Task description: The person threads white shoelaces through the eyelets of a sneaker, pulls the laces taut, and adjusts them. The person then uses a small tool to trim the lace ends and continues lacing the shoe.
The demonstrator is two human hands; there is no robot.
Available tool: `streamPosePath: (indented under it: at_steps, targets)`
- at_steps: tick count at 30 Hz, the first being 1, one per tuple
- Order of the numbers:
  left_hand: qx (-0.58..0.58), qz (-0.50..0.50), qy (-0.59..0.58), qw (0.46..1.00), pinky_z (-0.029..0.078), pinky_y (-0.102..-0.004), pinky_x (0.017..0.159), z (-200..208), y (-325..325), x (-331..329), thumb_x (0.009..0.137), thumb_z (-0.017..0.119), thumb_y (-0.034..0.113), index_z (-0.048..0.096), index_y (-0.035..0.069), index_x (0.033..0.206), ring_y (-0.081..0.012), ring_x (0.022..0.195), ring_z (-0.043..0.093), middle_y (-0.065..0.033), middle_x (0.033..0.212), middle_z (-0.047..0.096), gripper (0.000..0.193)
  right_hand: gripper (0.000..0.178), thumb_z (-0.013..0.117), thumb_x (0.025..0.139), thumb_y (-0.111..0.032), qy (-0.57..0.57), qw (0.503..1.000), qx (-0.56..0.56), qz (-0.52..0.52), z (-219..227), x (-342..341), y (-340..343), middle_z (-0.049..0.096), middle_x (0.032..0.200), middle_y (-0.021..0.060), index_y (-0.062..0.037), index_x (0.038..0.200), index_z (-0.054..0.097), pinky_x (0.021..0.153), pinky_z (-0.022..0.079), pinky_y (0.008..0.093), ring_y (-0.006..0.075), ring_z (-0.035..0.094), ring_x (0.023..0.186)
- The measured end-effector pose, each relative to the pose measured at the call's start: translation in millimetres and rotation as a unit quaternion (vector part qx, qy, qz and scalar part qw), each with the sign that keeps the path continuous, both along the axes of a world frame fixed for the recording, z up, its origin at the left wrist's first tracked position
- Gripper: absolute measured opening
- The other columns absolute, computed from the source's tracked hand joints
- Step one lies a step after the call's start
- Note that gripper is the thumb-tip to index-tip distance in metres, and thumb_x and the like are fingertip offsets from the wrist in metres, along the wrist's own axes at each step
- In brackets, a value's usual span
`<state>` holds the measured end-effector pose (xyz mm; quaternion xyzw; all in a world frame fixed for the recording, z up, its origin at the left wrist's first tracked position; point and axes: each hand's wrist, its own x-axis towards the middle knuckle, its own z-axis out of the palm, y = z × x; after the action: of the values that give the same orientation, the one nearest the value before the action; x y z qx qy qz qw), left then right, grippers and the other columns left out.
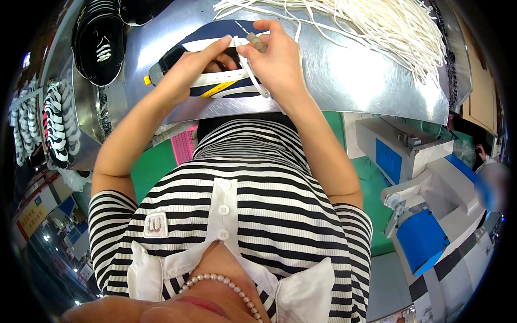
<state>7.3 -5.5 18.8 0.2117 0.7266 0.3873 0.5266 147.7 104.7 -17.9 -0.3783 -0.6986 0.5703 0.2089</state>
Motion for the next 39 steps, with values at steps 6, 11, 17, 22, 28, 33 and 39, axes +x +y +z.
streamPosePath:
  at_steps: [6, 11, 17, 22, 28, 33, 39]
  targets:
    - [0.152, 0.061, 0.145, 0.976, 0.050, -0.0238, 0.062, -10, -11, 22, 0.090, 0.071, 0.020, 0.069, 0.002, 0.092, -0.0077, 0.067, 0.062, -0.0010, 0.073, 0.066, 0.018, 0.046, 0.075, 0.079, -0.016, 0.006, 0.996, 0.073, 0.060, 9, 7, -4, 0.071, 0.094, 0.0180, -0.0016, 0.119, 0.057, 0.077, 0.054, 0.0376, 0.0301, 0.070, 0.083]
    - [0.203, 0.064, 0.175, 0.961, 0.050, -0.0226, 0.062, -14, -15, 28, 0.087, 0.074, 0.015, 0.069, 0.001, 0.093, -0.0072, 0.068, 0.063, -0.0013, 0.077, 0.068, 0.016, 0.030, 0.070, 0.086, -0.015, 0.066, 0.988, 0.102, 0.090, 18, 28, -4, 0.071, 0.090, 0.0157, -0.0004, 0.111, 0.059, 0.074, 0.054, 0.0341, 0.0254, 0.070, 0.081]
    - [0.194, 0.051, 0.196, 0.960, 0.051, -0.0237, 0.063, -11, -18, 29, 0.086, 0.075, 0.013, 0.070, -0.001, 0.099, -0.0083, 0.073, 0.066, -0.0024, 0.085, 0.072, 0.020, 0.014, 0.064, 0.092, -0.009, 0.001, 0.978, 0.131, 0.165, 27, 38, 9, 0.072, 0.085, 0.0107, 0.0018, 0.100, 0.063, 0.073, 0.054, 0.0273, 0.0180, 0.071, 0.082]
    - [0.224, 0.019, 0.177, 0.958, 0.050, -0.0239, 0.063, -11, -19, 34, 0.090, 0.069, 0.010, 0.068, -0.001, 0.097, -0.0088, 0.072, 0.064, -0.0023, 0.084, 0.070, 0.013, 0.013, 0.064, 0.091, -0.014, -0.072, 0.949, 0.231, 0.202, 32, 32, 13, 0.068, 0.076, 0.0134, -0.0005, 0.093, 0.062, 0.064, 0.053, 0.0328, 0.0271, 0.067, 0.070]
    - [0.228, -0.001, 0.168, 0.959, 0.046, -0.0241, 0.062, -17, -19, 36, 0.094, 0.062, 0.012, 0.067, 0.001, 0.090, -0.0084, 0.068, 0.058, -0.0018, 0.079, 0.066, 0.013, 0.011, 0.060, 0.080, -0.008, -0.099, 0.905, 0.341, 0.235, 22, 9, 3, 0.066, 0.068, 0.0170, 0.0003, 0.087, 0.059, 0.064, 0.053, 0.0436, 0.0342, 0.068, 0.071]
    - [0.101, -0.001, 0.063, 0.993, 0.033, -0.0221, 0.058, -8, -16, 6, 0.096, 0.057, 0.029, 0.064, 0.007, 0.075, -0.0052, 0.057, 0.043, 0.0037, 0.057, 0.048, 0.031, 0.016, 0.059, 0.092, -0.018, -0.113, 0.949, 0.236, 0.174, 51, 29, 30, 0.069, 0.078, 0.0152, -0.0028, 0.093, 0.060, 0.067, 0.052, 0.0443, 0.0349, 0.068, 0.075]
    - [0.134, 0.035, 0.094, 0.986, 0.051, -0.0280, 0.085, -14, 0, 11, 0.083, 0.077, 0.013, 0.068, 0.001, 0.110, -0.0133, 0.094, 0.066, -0.0060, 0.103, 0.070, 0.031, 0.023, 0.054, 0.098, -0.022, 0.123, 0.983, 0.112, 0.082, -2, 8, 14, 0.070, 0.084, 0.0098, -0.0063, 0.114, 0.059, 0.071, 0.053, 0.0347, 0.0248, 0.069, 0.076]
